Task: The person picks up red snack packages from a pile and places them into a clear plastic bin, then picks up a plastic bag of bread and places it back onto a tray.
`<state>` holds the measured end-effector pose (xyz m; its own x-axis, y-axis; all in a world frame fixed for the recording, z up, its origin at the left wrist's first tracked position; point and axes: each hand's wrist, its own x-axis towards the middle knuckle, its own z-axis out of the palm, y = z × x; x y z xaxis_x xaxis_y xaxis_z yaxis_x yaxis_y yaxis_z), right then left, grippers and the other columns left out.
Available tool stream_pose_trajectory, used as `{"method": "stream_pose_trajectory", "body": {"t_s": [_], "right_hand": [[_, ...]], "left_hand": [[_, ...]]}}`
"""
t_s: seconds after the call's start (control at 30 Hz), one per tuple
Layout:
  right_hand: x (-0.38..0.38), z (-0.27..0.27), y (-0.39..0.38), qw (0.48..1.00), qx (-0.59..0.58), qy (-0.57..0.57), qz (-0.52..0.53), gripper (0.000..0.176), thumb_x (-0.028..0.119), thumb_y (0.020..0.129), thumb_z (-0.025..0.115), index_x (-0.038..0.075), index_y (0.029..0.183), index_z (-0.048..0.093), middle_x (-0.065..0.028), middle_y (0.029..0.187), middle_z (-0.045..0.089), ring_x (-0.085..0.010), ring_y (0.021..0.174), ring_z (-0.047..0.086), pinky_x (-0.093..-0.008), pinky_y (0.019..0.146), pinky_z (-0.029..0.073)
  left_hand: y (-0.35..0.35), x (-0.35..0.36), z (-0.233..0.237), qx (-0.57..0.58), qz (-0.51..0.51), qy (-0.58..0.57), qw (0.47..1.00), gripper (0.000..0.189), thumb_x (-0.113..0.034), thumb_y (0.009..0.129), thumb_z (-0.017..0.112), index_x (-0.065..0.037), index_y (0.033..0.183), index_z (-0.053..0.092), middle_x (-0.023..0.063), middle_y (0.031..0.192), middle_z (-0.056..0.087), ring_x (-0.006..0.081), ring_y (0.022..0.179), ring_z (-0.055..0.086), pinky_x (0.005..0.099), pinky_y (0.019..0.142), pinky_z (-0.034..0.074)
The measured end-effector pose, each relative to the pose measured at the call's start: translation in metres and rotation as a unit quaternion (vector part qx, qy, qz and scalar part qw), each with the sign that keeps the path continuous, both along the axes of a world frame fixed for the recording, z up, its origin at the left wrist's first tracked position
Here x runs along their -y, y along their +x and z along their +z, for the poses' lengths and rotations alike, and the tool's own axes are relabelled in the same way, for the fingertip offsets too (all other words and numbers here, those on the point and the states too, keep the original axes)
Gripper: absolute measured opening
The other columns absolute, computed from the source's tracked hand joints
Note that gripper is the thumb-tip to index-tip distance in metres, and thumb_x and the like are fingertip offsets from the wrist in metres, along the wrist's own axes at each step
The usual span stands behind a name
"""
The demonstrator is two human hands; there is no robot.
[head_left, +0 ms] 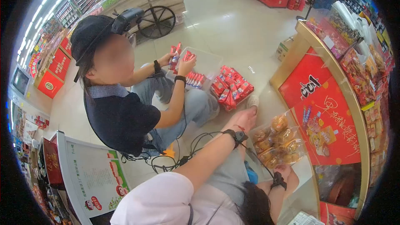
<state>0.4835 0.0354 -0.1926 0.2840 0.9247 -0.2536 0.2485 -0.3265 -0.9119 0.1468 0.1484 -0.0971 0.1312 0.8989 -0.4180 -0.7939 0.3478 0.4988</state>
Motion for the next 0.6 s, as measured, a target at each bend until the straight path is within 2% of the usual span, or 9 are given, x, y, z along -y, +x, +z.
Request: {"method": "stream_pose_trajectory", "body": {"t_s": [0.07, 0.17, 0.23, 0.27, 0.3, 0.37, 0.4, 0.5, 0.6], "right_hand": [[-0.009, -0.067, 0.041, 0.984, -0.177, -0.009, -0.026, 0.015, 0.004, 0.072, 0.059, 0.005, 0.072, 0.044, -0.0036, 0.066, 0.045, -0.0174, 0.06, 0.048, -0.0332, 0.053, 0.043], [-0.007, -0.079, 0.047, 0.946, -0.313, -0.014, -0.082, 0.017, 0.017, 0.078, 0.057, 0.007, 0.071, 0.045, -0.0026, 0.065, 0.044, -0.0175, 0.06, 0.045, -0.0334, 0.055, 0.041], [-0.011, -0.085, 0.05, 0.931, -0.346, -0.008, -0.112, 0.017, 0.016, 0.075, 0.061, 0.006, 0.077, 0.048, -0.0049, 0.069, 0.049, -0.0176, 0.062, 0.049, -0.0318, 0.056, 0.042], [-0.008, -0.087, 0.055, 0.908, -0.391, -0.022, -0.152, 0.018, 0.018, 0.075, 0.061, 0.005, 0.079, 0.048, -0.005, 0.07, 0.05, -0.0178, 0.063, 0.05, -0.0319, 0.057, 0.043], [-0.01, -0.077, 0.051, 0.865, -0.45, -0.046, -0.216, 0.019, 0.019, 0.076, 0.061, 0.005, 0.081, 0.048, -0.005, 0.072, 0.052, -0.0179, 0.064, 0.051, -0.0319, 0.058, 0.044], [-0.014, -0.053, 0.039, 0.724, -0.571, -0.084, -0.379, 0.022, 0.023, 0.078, 0.061, 0.005, 0.085, 0.049, -0.0051, 0.075, 0.054, -0.0182, 0.066, 0.053, -0.0321, 0.06, 0.045], [-0.017, -0.042, 0.03, 0.689, -0.582, -0.088, -0.423, 0.024, 0.024, 0.078, 0.061, 0.005, 0.087, 0.05, -0.0051, 0.076, 0.056, -0.0183, 0.067, 0.054, -0.0322, 0.061, 0.046], [-0.021, -0.001, 0.003, 0.702, -0.535, -0.118, -0.455, 0.03, 0.036, 0.084, 0.055, 0.01, 0.072, 0.05, -0.0008, 0.066, 0.05, -0.0177, 0.058, 0.046, -0.0335, 0.056, 0.041], [-0.021, 0.0, 0.002, 0.699, -0.556, -0.108, -0.436, 0.029, 0.037, 0.084, 0.055, 0.01, 0.073, 0.051, -0.0004, 0.067, 0.051, -0.0177, 0.057, 0.046, -0.033, 0.056, 0.041]], "left_hand": [[0.003, -0.003, 0.006, 0.009, 0.017, -0.033, 0.999, 0.038, -0.027, 0.093, 0.042, -0.004, 0.123, 0.046, 0.0075, 0.13, 0.045, 0.0213, 0.123, 0.04, 0.0405, 0.101, 0.029], [0.01, -0.018, -0.027, -0.003, 0.04, -0.069, 0.997, 0.039, -0.028, 0.094, 0.041, -0.004, 0.125, 0.045, 0.0065, 0.132, 0.043, 0.0214, 0.124, 0.038, 0.0407, 0.104, 0.026], [0.011, -0.021, -0.03, -0.011, 0.029, -0.066, 0.997, 0.041, -0.029, 0.094, 0.04, -0.004, 0.127, 0.043, 0.0064, 0.133, 0.043, 0.0214, 0.125, 0.038, 0.0407, 0.105, 0.025], [0.011, -0.022, -0.032, -0.015, 0.023, -0.065, 0.997, 0.042, -0.029, 0.094, 0.04, -0.004, 0.128, 0.042, 0.0063, 0.134, 0.042, 0.0215, 0.125, 0.038, 0.0407, 0.105, 0.025], [0.011, -0.021, -0.031, -0.017, 0.017, -0.06, 0.998, 0.043, -0.029, 0.094, 0.04, -0.003, 0.129, 0.041, 0.0065, 0.135, 0.042, 0.0215, 0.126, 0.037, 0.0407, 0.105, 0.024], [0.009, -0.018, -0.028, -0.021, 0.004, -0.053, 0.998, 0.045, -0.03, 0.094, 0.039, -0.002, 0.13, 0.039, 0.0068, 0.136, 0.04, 0.0216, 0.127, 0.036, 0.0409, 0.105, 0.024], [0.009, -0.017, -0.027, -0.017, 0.008, -0.057, 0.998, 0.045, -0.029, 0.094, 0.039, -0.003, 0.13, 0.039, 0.0069, 0.136, 0.04, 0.0218, 0.126, 0.037, 0.041, 0.105, 0.024], [0.009, -0.017, -0.021, -0.01, 0.018, -0.065, 0.998, 0.043, -0.028, 0.095, 0.038, -0.004, 0.131, 0.04, 0.0067, 0.135, 0.041, 0.0217, 0.124, 0.039, 0.0411, 0.105, 0.025], [0.008, -0.015, -0.012, -0.017, 0.019, -0.069, 0.997, 0.042, -0.028, 0.095, 0.037, -0.005, 0.131, 0.04, 0.0057, 0.134, 0.043, 0.0205, 0.121, 0.042, 0.0401, 0.102, 0.028]]}}
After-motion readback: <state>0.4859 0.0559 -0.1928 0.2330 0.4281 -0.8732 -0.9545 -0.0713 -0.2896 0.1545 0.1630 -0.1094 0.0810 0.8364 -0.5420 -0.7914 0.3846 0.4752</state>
